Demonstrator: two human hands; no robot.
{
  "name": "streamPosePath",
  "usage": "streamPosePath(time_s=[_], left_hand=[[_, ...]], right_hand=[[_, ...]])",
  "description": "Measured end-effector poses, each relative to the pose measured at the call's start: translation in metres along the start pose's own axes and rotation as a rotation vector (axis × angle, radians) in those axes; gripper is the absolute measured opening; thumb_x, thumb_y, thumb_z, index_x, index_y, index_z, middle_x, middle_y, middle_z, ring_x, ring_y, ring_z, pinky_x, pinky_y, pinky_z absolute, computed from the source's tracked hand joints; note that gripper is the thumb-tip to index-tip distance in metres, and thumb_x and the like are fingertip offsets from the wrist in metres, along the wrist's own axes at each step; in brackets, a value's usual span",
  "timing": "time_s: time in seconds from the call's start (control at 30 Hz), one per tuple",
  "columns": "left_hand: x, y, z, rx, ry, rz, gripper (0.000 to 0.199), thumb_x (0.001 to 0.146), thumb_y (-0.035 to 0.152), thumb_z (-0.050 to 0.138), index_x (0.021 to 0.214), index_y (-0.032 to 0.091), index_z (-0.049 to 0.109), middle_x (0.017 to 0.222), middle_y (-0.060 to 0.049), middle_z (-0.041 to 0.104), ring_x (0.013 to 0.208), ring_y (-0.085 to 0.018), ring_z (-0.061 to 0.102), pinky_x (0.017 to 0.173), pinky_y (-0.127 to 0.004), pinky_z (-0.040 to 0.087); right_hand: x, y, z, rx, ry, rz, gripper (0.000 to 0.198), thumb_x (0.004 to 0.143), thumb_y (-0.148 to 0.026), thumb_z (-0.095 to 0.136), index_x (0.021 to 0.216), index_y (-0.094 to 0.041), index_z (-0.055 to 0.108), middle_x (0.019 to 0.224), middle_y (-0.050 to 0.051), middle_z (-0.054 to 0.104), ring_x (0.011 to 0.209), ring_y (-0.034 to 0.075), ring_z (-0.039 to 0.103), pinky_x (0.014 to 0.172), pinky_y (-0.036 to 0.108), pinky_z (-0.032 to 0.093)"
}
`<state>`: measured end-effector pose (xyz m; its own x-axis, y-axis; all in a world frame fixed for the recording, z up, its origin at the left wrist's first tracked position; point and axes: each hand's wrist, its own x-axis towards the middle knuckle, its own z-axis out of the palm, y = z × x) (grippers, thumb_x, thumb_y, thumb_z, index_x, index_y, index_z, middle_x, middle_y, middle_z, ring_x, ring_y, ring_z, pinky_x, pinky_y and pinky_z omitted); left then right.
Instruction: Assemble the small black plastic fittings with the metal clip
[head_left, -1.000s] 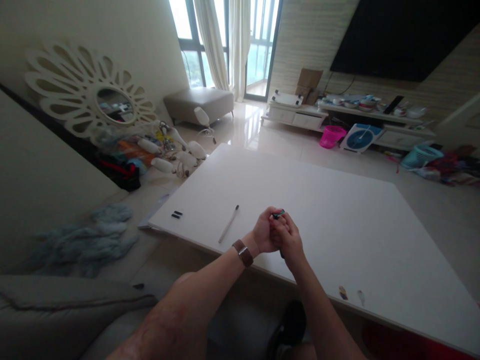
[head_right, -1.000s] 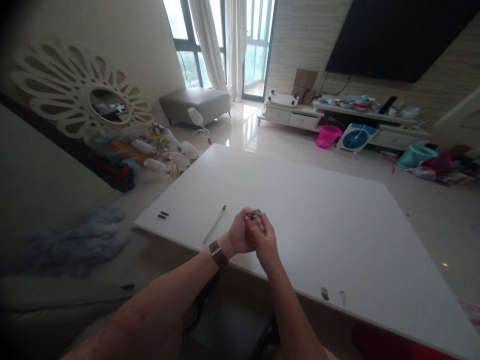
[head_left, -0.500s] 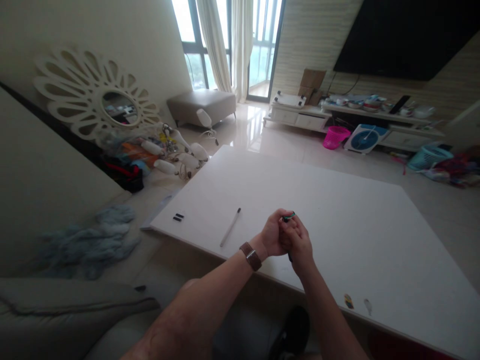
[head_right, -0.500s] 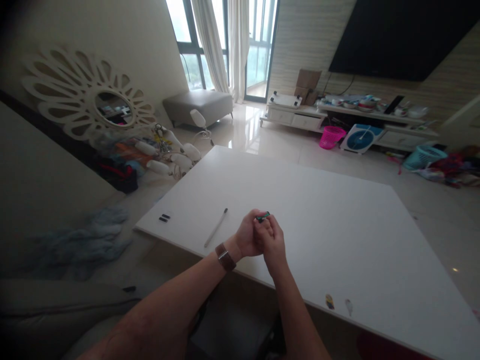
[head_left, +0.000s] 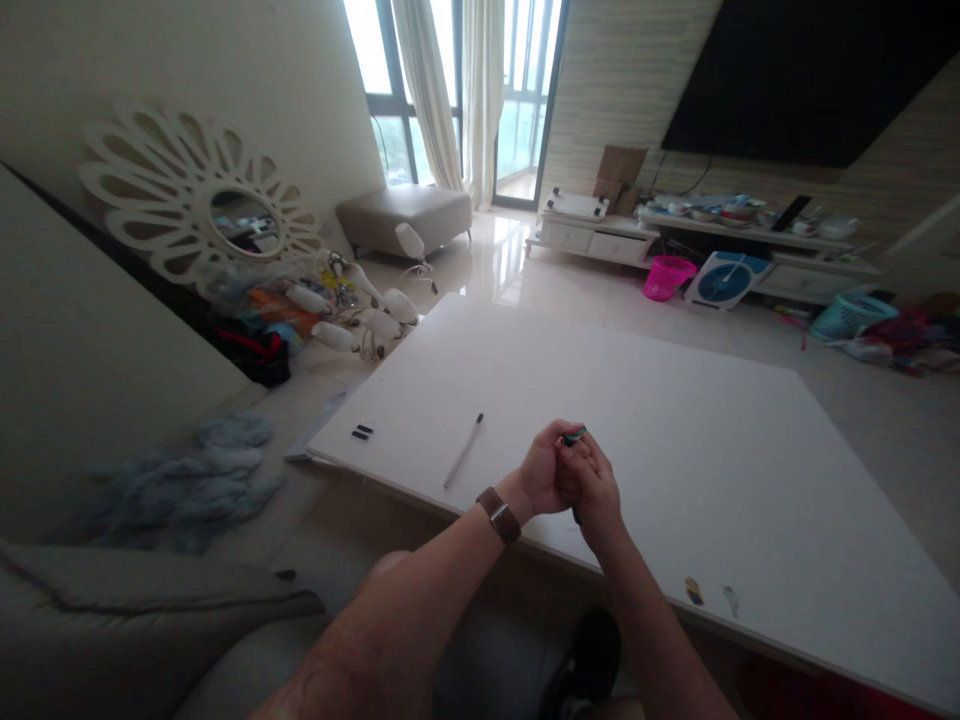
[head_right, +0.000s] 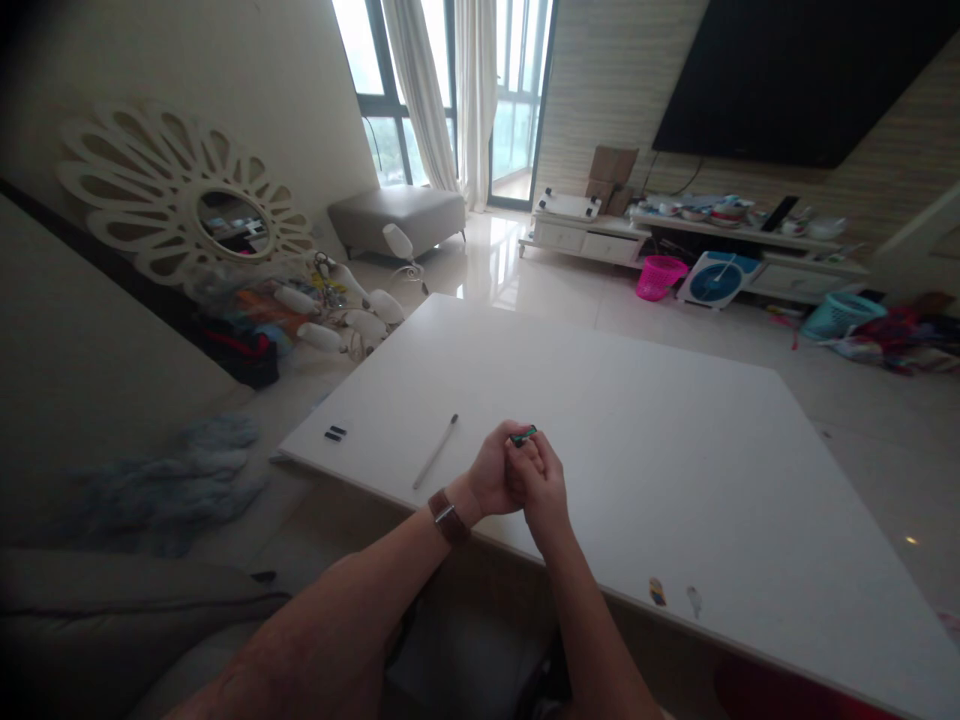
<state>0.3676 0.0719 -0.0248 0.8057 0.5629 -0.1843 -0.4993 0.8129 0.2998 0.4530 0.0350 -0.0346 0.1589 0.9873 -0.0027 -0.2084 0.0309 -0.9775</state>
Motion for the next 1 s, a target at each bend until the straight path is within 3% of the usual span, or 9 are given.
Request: streamPosePath(time_s=[0.3,0.5,0.7,0.8,1.0], left_hand=[[0.02,0.009,0.001,-0.002,0.061,0.01,0.049,0.074,0.04,0.066,0.047,0.019,0.031,0.041,0.008,0.026,0.032,-0.004,0.023,0.032,-0.016,0.014],[0.02,0.012,0.004,-0.004,0.06,-0.016,0.051,0.075,0.046,0.065,0.048,0.019,0.031,0.041,0.008,0.027,0.033,-0.003,0.019,0.033,-0.017,0.011],[0.014,0.001,0.002,0.125,0.014,0.017,0.054,0.076,0.052,0.062,0.045,0.02,0.032,0.039,0.008,0.021,0.035,-0.005,0.018,0.035,-0.019,0.011],[0.013,-0.005,0.0,0.158,0.057,0.054,0.052,0.079,0.052,0.058,0.047,0.02,0.033,0.04,0.008,0.02,0.036,-0.005,0.017,0.035,-0.019,0.014],[0.007,-0.007,-0.001,0.178,0.067,0.13,0.046,0.082,0.049,0.049,0.05,0.019,0.037,0.043,0.007,0.022,0.036,-0.006,0.017,0.036,-0.018,0.018]], right_hand=[[0.015,0.0,-0.008,-0.026,0.024,-0.033,0.029,0.079,-0.046,0.071,0.087,-0.021,0.06,0.075,-0.002,0.057,0.07,0.014,0.054,0.061,0.023,0.043],[0.013,-0.008,-0.006,-0.088,0.072,-0.165,0.035,0.081,-0.039,0.069,0.112,-0.025,0.061,0.096,0.002,0.066,0.085,0.018,0.062,0.075,0.03,0.049],[0.0,-0.017,-0.005,-0.249,0.194,-0.385,0.043,0.08,-0.034,0.069,0.121,-0.025,0.059,0.123,0.008,0.062,0.111,0.024,0.058,0.088,0.037,0.047],[-0.008,-0.021,-0.005,-0.284,0.254,-0.454,0.043,0.077,-0.032,0.072,0.118,-0.024,0.059,0.121,0.008,0.062,0.109,0.024,0.059,0.089,0.038,0.047],[-0.011,-0.019,-0.006,-0.314,0.238,-0.454,0.029,0.079,-0.03,0.073,0.105,-0.022,0.064,0.108,0.006,0.065,0.097,0.02,0.061,0.086,0.035,0.048]])
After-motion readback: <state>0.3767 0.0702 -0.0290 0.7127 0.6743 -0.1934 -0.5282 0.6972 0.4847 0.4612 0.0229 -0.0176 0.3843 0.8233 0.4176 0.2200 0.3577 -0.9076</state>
